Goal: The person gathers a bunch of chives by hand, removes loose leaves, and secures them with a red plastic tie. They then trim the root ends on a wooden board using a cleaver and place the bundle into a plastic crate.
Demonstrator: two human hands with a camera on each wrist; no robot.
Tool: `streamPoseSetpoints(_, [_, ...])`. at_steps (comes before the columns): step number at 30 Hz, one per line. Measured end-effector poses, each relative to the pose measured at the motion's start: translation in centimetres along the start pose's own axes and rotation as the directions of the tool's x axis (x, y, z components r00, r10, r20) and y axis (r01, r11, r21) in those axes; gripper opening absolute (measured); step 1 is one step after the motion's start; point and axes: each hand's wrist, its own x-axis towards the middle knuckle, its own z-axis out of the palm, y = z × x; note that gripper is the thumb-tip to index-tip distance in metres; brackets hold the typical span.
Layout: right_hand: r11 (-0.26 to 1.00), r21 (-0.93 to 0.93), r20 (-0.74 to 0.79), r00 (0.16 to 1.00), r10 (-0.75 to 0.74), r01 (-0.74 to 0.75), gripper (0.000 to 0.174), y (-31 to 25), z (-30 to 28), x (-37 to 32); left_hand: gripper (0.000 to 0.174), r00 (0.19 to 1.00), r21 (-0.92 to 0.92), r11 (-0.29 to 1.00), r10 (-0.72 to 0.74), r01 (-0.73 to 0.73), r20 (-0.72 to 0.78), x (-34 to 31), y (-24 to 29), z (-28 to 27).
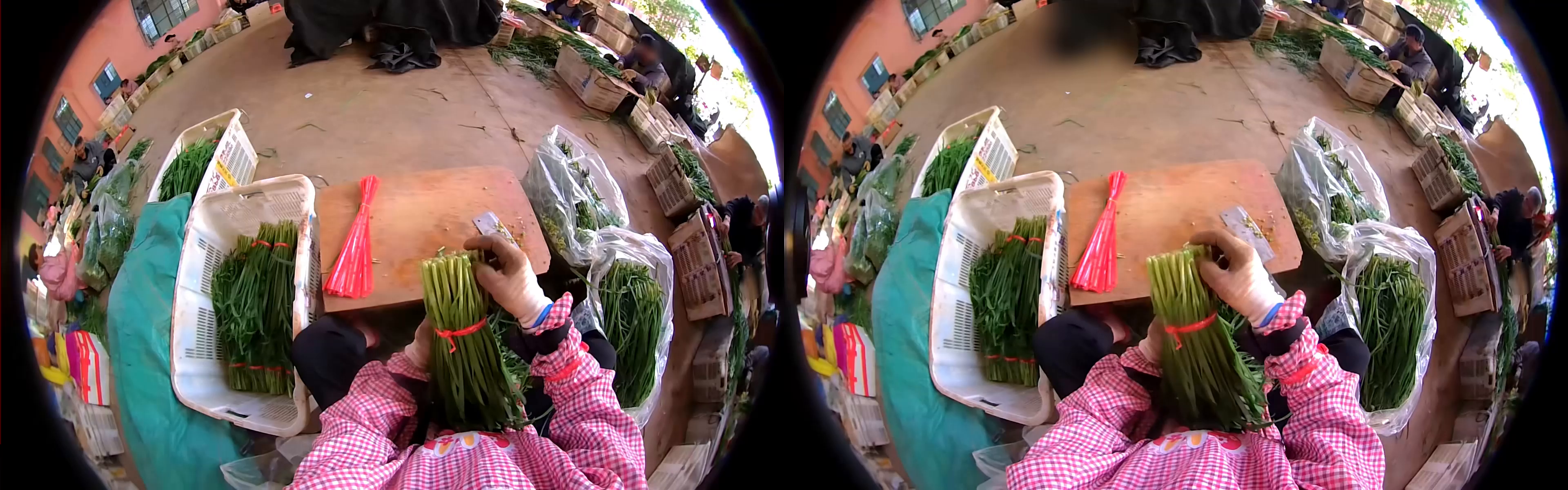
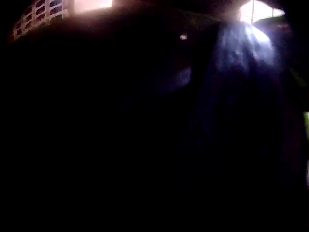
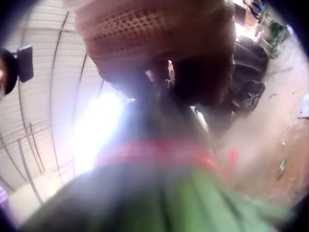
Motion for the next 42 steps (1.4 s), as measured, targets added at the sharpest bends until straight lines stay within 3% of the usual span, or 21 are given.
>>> streamPoseSetpoints(3, [0.962, -0.196, -0.046, 0.978, -0.202, 0.19, 0.015, 1.4, 0.5, 2.2, 0.055, 0.992, -0.135, 0.991, 0.023, -0.006, 0.124, -0.1, -0.4, -0.2])
streamPoseSetpoints(4, [0.979, -0.043, -0.14, 0.969, -0.203, 0.199, 0.013, 2.0, 0.9, 4.2, 0.056, 0.991, -0.152, 0.988, 0.0, 0.02, 0.13, -0.1, -0.6, -0.6])
streamPoseSetpoints(5, [0.98, 0.196, -0.145, 0.987, 0.064, -0.035, 0.011, 2.2, 0.5, 5.0, 0.056, 0.99, -0.166, 0.985, -0.02, 0.043, 0.138, 0.2, -0.6, -0.9])
streamPoseSetpoints(7, [0.927, 0.367, -0.193, 0.97, 0.151, -0.072, 0.012, 0.4, -1.0, 5.9, 0.057, 0.985, -0.17, 0.983, -0.034, 0.063, 0.167, 0.5, -0.3, -0.7])
streamPoseSetpoints(9, [0.861, 0.503, -0.061, 0.997, -0.049, 0.073, 0.026, 0.9, -2.9, 5.6, 0.057, 0.979, -0.153, 0.987, -0.02, 0.052, 0.201, 0.3, 0.2, 0.2])
streamPoseSetpoints(11, [0.89, 0.456, 0.123, 0.99, -0.063, -0.001, 0.037, -1.3, -3.1, 3.6, 0.053, 0.987, -0.15, 0.987, -0.033, 0.057, 0.156, 0.3, 0.5, 1.2])
streamPoseSetpoints(12, [0.972, 0.233, 0.253, 0.966, -0.059, -0.002, 0.048, -1.4, -3.2, 3.3, 0.051, 0.99, -0.151, 0.986, -0.043, 0.063, 0.133, 0.4, 0.5, 1.4])
streamPoseSetpoints(13, [0.995, 0.074, 0.298, 0.953, 0.045, -0.07, 0.04, -2.8, -3.1, 2.2, 0.055, 0.991, -0.144, 0.988, -0.033, 0.052, 0.133, 0.6, 0.3, 1.0])
streamPoseSetpoints(15, [0.943, -0.199, 0.251, 0.944, -0.213, 0.265, 0.031, -1.2, -1.9, 2.4, 0.062, 0.992, -0.137, 0.99, -0.004, 0.022, 0.128, 0.9, -0.2, 0.4])
streamPoseSetpoints(19, [0.928, -0.249, 0.148, 0.958, -0.247, 0.278, 0.022, 0.5, -0.7, 3.6, 0.068, 0.998, -0.042, 0.998, 0.033, -0.035, -0.058, 0.4, -0.2, 1.0])
streamPoseSetpoints(20, [0.968, -0.172, 0.078, 0.982, -0.174, 0.185, 0.019, 0.7, -0.4, 3.9, 0.069, 0.997, -0.041, 0.998, 0.038, -0.041, -0.069, 0.5, -0.2, 1.3])
streamPoseSetpoints(21, [0.991, 0.133, -0.029, 1.0, 0.01, -0.006, 0.013, 1.9, 0.2, 4.4, 0.071, 0.996, -0.041, 0.998, 0.04, -0.043, -0.079, 0.6, -0.1, 1.7])
streamPoseSetpoints(24, [0.833, 0.544, -0.222, 0.939, 0.261, -0.103, 0.012, 2.2, -0.7, 5.6, 0.073, 0.992, -0.046, 0.997, 0.058, -0.064, -0.114, 0.9, 0.5, 3.7])
streamPoseSetpoints(27, [0.788, 0.608, -0.271, 0.909, 0.316, -0.093, 0.019, 2.9, -2.2, 4.8, 0.075, 0.988, 0.009, 0.992, 0.126, -0.126, -0.09, 0.8, 0.8, 3.9])
streamPoseSetpoints(29, [0.899, 0.433, -0.102, 0.988, 0.118, -0.062, 0.034, 2.8, -2.9, 3.7, 0.079, 0.967, 0.094, 0.987, 0.15, -0.133, -0.207, 1.4, 0.2, 2.2])
streamPoseSetpoints(31, [0.955, 0.297, 0.037, 0.999, 0.007, -0.018, 0.068, 0.8, -1.5, 2.5, 0.079, 0.944, 0.16, 0.979, 0.171, -0.129, -0.283, 1.4, 0.1, 1.7])
streamPoseSetpoints(32, [0.964, 0.255, 0.17, 0.985, 0.031, -0.074, 0.091, 0.1, -1.2, 2.0, 0.063, 0.932, 0.206, 0.97, 0.193, -0.133, -0.307, 1.2, 0.1, 1.6])
streamPoseSetpoints(35, [0.934, -0.329, 0.224, 0.972, -0.068, 0.141, 0.087, -0.7, 0.4, 1.7, 0.061, 0.902, 0.199, 0.971, 0.203, -0.134, -0.382, 1.0, -0.1, 3.3])
streamPoseSetpoints(36, [0.908, -0.384, 0.207, 0.974, -0.096, 0.171, 0.073, -1.0, 0.7, 1.9, 0.059, 0.913, 0.262, 0.954, 0.233, -0.147, -0.336, 0.7, -0.1, 3.4])
streamPoseSetpoints(39, [0.972, -0.234, 0.276, 0.959, 0.06, 0.007, 0.06, 0.5, 0.1, 2.8, 0.058, 0.936, 0.201, 0.962, 0.234, -0.184, -0.264, 0.1, 0.0, 3.9])
streamPoseSetpoints(42, [0.905, -0.401, 0.289, 0.957, -0.021, 0.141, 0.056, -0.9, 0.2, 2.2, 0.053, 0.947, 0.265, 0.954, 0.207, -0.14, -0.247, -0.2, -0.5, 2.6])
